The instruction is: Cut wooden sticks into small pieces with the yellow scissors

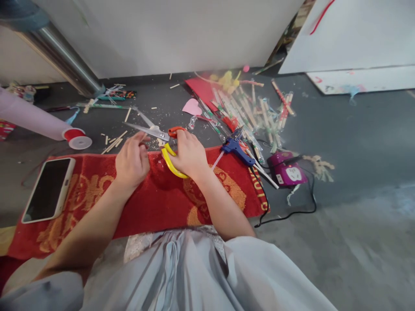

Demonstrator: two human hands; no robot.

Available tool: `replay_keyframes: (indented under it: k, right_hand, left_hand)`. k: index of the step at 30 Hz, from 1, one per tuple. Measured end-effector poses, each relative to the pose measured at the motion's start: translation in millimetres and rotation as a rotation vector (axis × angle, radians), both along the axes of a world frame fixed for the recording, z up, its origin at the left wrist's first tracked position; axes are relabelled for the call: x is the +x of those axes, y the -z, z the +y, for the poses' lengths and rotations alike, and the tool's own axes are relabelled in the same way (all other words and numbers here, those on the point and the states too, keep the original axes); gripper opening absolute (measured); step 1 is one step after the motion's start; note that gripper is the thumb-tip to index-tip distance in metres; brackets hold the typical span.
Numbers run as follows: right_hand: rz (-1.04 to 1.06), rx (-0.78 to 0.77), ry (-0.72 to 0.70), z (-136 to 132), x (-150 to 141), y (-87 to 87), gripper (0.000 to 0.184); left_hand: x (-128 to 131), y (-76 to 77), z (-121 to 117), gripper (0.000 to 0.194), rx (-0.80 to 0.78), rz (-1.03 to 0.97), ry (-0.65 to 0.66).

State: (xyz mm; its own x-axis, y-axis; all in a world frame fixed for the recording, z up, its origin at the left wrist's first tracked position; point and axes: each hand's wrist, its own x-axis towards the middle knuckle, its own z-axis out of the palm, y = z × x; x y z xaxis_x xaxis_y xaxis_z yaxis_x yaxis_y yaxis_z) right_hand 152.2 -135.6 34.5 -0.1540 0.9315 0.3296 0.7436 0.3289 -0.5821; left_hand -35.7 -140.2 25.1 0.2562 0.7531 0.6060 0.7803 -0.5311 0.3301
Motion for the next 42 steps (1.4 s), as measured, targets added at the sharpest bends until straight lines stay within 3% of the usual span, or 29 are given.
replay_keyframes:
  k: [4,9,15,19,27,34,42]
  right_hand:
    - [-0.044,0.005,-0.068,-2.4,-1.3,-2.1,0.054]
    - [-0.095,0.009,-0.095,-4.6,-3.2,-4.8,0.059]
    - [-0.038,0.034,-0.138,-7.8,-8.5,0.5,0.06]
    - [-0.06,0.049,-0.109,-7.9,-7.3,-0.8,0.065]
    - [-0.029,-0.003,-0.136,-6.4,-0.5,-5.4,0.068]
    - [0.019,-0.054,-0.165,-6.5,-1.6,-3.8,0.072]
    - [0.014,-0.02,-0.126,-4.2,0.9,-1.9,0.065]
  left_hand:
    - [-1.7,3.0,2.9,0.04,0.01,0.031,-0.105]
    - [-0.4,5.7,1.0,0.033,0.11,-0.054,-0.054]
    - [9.8,-10.6,-7.6,0.034,-0.078,-0.165,0.0]
    - [10.8,-18.1,-8.6,0.038,-0.109,-0.144,0.013]
    - [-1.7,-4.0,-0.4,0.031,-0.089,-0.116,0.023]
    - [-3.3,4.6,2.3,0.033,0.0,-0.047,-0.052]
    - [1.7,-5.9,-2.1,0.033,-0.042,-0.029,-0.093]
